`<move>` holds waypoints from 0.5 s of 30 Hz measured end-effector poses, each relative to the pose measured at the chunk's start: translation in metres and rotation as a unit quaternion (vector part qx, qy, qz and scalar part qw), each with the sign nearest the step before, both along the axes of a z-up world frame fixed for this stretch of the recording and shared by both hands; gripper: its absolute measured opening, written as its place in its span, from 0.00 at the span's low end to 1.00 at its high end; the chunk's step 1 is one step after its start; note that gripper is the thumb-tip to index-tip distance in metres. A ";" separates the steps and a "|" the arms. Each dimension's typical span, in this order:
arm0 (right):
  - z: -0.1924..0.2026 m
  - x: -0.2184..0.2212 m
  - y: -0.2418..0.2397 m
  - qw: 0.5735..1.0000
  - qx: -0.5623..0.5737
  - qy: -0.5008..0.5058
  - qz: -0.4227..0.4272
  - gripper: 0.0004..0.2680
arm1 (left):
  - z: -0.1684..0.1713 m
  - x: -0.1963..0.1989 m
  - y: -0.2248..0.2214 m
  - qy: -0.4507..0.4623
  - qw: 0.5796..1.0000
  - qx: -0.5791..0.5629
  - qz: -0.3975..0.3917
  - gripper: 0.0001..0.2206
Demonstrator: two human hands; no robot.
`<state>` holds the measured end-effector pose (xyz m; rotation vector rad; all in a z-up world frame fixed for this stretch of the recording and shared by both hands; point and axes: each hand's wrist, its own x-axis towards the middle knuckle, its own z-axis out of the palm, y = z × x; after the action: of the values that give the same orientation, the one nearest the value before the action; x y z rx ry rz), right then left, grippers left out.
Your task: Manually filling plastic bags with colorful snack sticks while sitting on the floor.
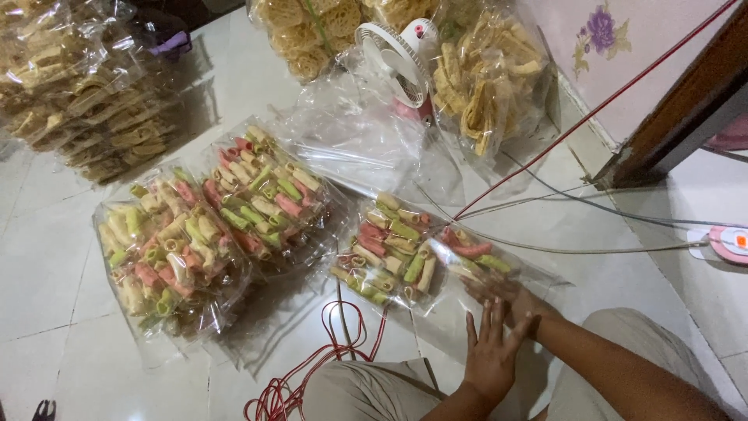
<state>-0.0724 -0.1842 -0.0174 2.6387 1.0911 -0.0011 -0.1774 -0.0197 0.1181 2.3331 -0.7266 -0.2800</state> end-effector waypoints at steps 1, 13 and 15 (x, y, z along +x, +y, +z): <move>0.002 0.003 -0.005 0.995 0.067 -0.068 0.010 0.34 | 0.000 -0.004 0.001 -0.004 1.000 -0.007 -0.009 0.33; 0.059 -0.005 -0.008 0.982 0.160 -0.097 0.006 0.35 | 0.019 -0.008 0.000 -0.019 0.995 -0.096 -0.005 0.27; 0.058 -0.007 -0.005 0.982 0.168 -0.084 0.007 0.34 | 0.023 -0.009 0.000 -0.006 0.995 -0.101 -0.004 0.26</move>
<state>-0.0798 -0.1897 0.0403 2.8555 1.1374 0.4372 -0.1864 -0.0195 0.1407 2.1415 -0.7359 -0.1867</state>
